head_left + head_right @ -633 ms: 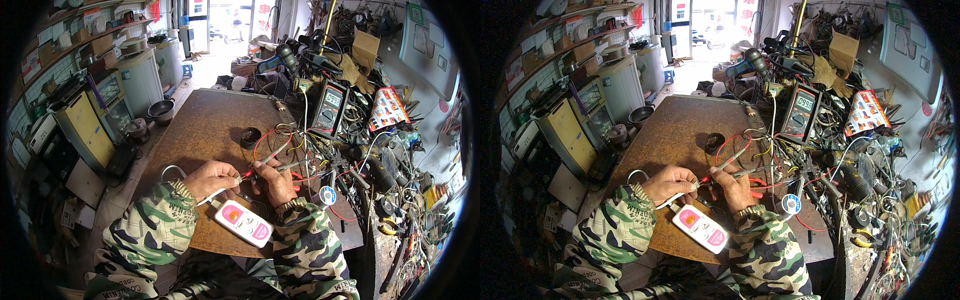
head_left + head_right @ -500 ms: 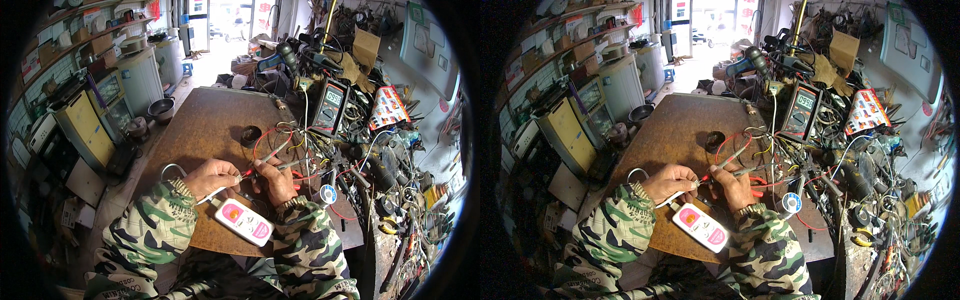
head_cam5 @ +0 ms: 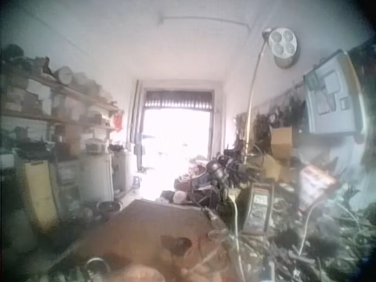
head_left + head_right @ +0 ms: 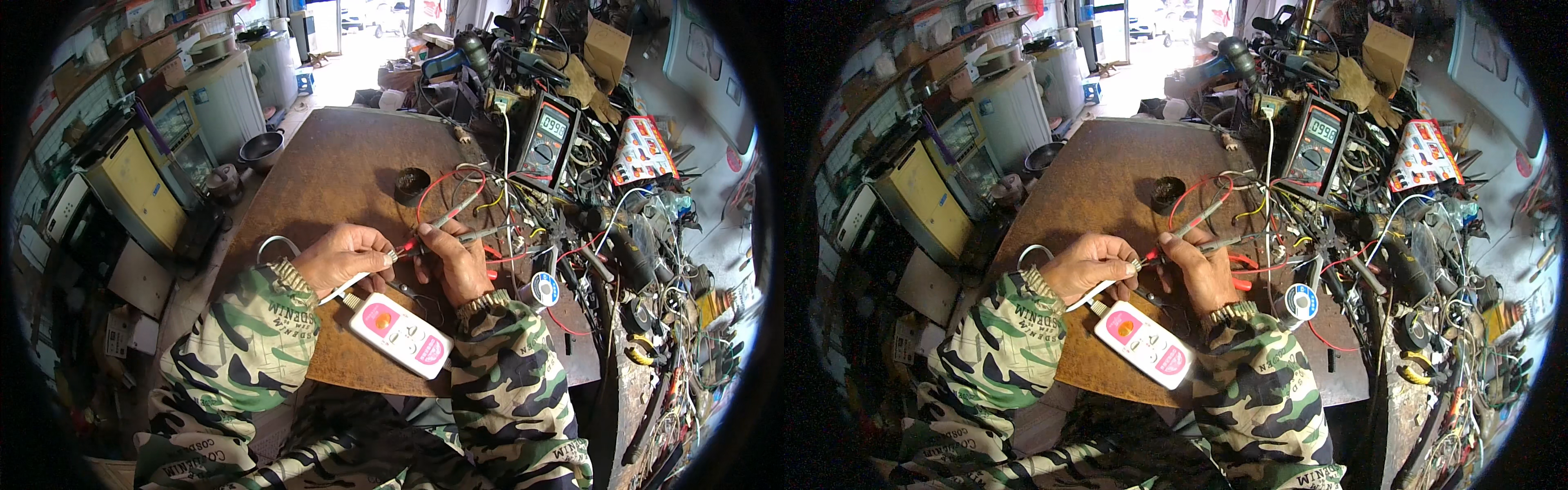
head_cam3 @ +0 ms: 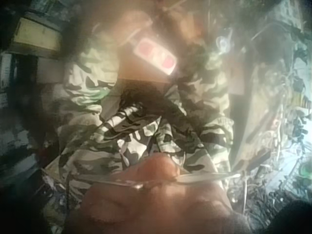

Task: The person uses a soldering iron and pliers to work on a white power adapter, repeatedly stripping, twisting, and soldering wires while checking a multimeter. The person handles the adapter and wires throughout the clip.

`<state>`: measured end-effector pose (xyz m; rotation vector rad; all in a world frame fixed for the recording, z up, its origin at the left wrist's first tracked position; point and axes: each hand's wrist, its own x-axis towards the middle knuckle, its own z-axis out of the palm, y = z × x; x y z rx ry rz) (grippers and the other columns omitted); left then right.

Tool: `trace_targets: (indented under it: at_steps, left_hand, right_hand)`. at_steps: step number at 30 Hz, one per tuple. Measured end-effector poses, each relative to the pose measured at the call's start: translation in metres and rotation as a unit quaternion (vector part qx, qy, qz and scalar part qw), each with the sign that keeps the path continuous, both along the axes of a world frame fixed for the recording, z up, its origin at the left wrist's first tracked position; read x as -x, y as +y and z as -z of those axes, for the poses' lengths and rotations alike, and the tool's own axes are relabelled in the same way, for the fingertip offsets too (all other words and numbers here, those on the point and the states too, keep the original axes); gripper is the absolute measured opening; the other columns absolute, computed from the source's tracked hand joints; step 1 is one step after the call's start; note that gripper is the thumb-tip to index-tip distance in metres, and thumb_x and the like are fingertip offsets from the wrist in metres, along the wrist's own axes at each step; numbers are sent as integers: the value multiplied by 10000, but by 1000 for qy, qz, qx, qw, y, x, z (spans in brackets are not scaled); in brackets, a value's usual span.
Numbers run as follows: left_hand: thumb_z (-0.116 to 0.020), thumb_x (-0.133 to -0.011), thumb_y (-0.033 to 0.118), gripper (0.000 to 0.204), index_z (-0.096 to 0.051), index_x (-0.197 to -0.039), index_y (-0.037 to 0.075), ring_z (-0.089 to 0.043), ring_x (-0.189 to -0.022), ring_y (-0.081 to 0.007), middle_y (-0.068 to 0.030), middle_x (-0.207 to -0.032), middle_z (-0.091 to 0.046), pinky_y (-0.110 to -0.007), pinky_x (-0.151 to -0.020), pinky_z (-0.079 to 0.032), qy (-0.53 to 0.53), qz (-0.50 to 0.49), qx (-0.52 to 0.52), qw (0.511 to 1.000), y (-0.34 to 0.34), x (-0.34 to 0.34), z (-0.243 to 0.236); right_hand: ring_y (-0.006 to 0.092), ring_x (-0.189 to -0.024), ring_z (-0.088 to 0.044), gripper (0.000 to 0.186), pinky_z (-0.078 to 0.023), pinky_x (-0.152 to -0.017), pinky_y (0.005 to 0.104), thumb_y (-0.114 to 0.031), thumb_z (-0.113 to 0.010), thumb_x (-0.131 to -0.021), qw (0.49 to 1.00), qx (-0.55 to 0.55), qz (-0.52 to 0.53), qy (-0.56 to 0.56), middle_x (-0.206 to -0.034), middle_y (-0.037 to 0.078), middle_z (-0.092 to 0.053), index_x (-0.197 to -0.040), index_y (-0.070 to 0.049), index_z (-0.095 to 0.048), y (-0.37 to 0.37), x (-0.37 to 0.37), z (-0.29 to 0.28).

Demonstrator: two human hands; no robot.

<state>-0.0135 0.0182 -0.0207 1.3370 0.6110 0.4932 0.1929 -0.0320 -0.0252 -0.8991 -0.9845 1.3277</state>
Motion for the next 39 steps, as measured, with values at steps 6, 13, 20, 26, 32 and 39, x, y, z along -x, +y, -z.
trace_targets:
  at_steps: [6,13,20,26,32,39]
  left_hand:
    - [-629,-917,155,189,-605,-986,-20,-654,-708,-139,-100,-848,-663,-259,-614,-535,8,-24,-4,1000,-2,9,2]
    - [-625,-920,151,202,-586,-1002,-30,-652,-728,-152,-103,-843,-661,-272,-663,-539,26,-17,-13,999,-1,6,-1]
    - [-620,-921,139,189,-596,-996,-32,-656,-722,-156,-108,-844,-663,-274,-654,-542,15,-14,-11,1000,-1,7,0]
    - [-624,-921,147,187,-613,-983,-29,-654,-708,-142,-106,-838,-667,-261,-629,-535,18,-20,-20,999,-2,6,-1]
    - [-619,-926,169,202,-612,-978,-26,-654,-714,-142,-104,-846,-666,-257,-629,-533,13,2,-23,1000,1,-3,2]
    - [-610,-926,144,183,-595,-986,-28,-657,-724,-154,-106,-846,-661,-272,-656,-541,15,4,-23,1000,2,-2,1]
  right_hand:
    - [146,-539,-546,200,-410,-462,278,-179,-594,-916,1000,0,-16,-2,-703,72,-609,-851,9,-617,6,8,1]
    - [146,-538,-545,205,-410,-464,277,-184,-601,-914,1000,-1,-6,-12,-705,71,-609,-852,10,-625,4,5,1]
    - [149,-519,-538,209,-409,-462,277,-189,-605,-912,1000,6,-5,-5,-693,72,-604,-837,6,-620,4,6,3]
    - [153,-511,-536,206,-408,-456,284,-188,-601,-910,1000,8,-7,-7,-663,80,-595,-830,2,-615,5,6,3]
    - [159,-518,-537,212,-408,-457,289,-193,-601,-909,1000,6,14,-14,-662,80,-595,-835,5,-615,0,-2,3]
    - [155,-529,-545,211,-410,-461,287,-195,-604,-905,1000,10,10,-22,-670,78,-596,-840,5,-621,2,-1,4]
